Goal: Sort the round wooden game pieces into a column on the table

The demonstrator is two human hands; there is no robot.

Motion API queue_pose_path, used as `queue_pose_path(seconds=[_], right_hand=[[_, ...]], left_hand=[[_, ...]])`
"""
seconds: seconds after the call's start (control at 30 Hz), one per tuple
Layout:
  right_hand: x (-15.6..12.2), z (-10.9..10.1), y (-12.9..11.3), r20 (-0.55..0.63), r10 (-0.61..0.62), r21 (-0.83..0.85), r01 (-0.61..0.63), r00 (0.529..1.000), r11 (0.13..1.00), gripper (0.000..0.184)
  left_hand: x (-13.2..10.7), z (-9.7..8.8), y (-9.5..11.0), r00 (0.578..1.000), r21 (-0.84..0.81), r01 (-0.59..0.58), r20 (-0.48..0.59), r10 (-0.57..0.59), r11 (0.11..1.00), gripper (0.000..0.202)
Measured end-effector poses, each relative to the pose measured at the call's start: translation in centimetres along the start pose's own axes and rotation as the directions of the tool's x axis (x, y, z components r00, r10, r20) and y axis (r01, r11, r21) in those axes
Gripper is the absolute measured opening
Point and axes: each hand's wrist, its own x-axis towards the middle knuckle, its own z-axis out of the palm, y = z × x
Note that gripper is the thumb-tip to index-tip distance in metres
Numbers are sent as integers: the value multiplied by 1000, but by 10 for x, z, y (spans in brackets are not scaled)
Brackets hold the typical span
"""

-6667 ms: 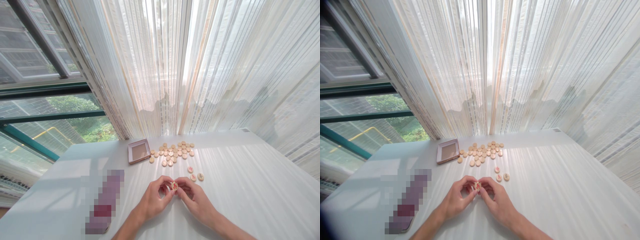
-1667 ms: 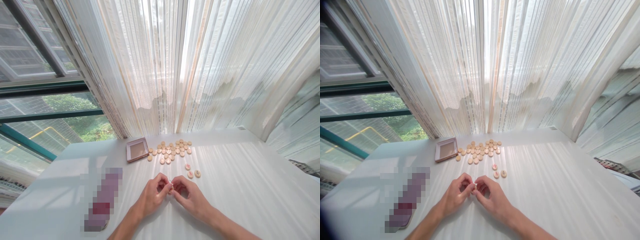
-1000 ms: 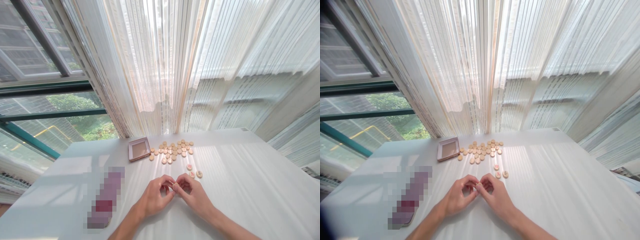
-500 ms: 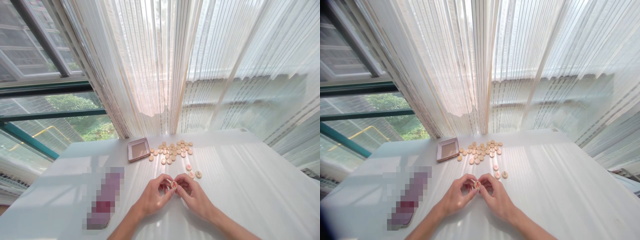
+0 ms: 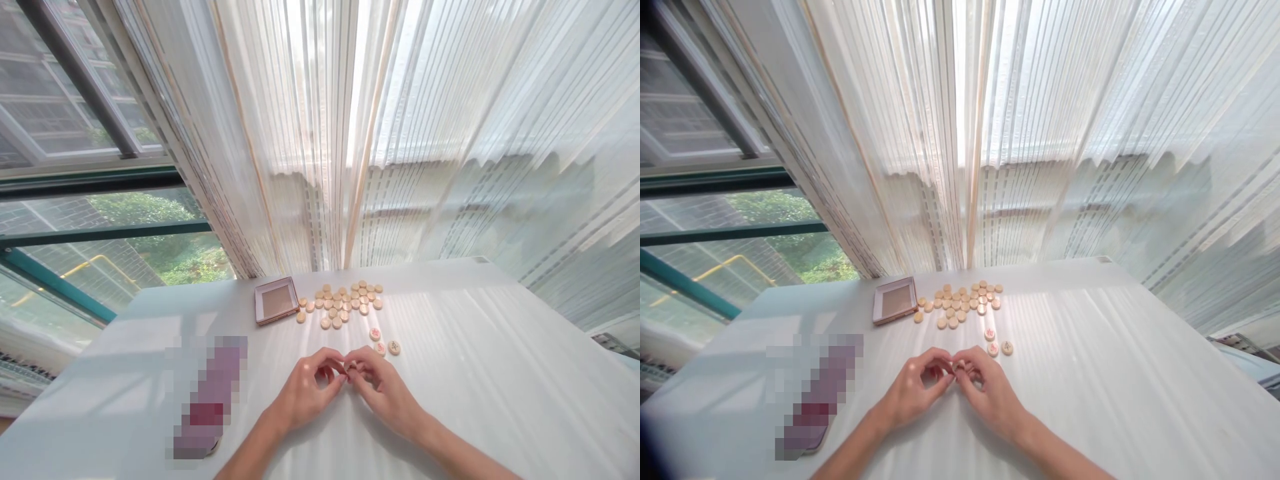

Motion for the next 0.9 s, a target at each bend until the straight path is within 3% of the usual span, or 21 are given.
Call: queue_pose_path(seconds=[0.37,0.5,0.6,0.77,0.9], right_hand=[[-4,1,3,-78,-98,-185,82,992,979,17],[-12,-18,0,23,-252,-396,240,968,886,23],[-23,-39,1,115,-292,-492,310,949,814,26],[-42,-68,11,165,-257,-593,304,952,746,28],[-43,-79,18,145,-273,-610,303,951,732,26]], left_hand=[[2,0,-4,999,-12,-12,-50,11,1000,16],[2,-1,-4,999,-14,-4,-54,3,1000,17],[1,-1,-3,998,-9,12,-60,-13,1000,17],[1,-1,-4,998,16,23,-54,-22,1000,17],[2,0,-3,999,26,29,-47,-27,999,17]])
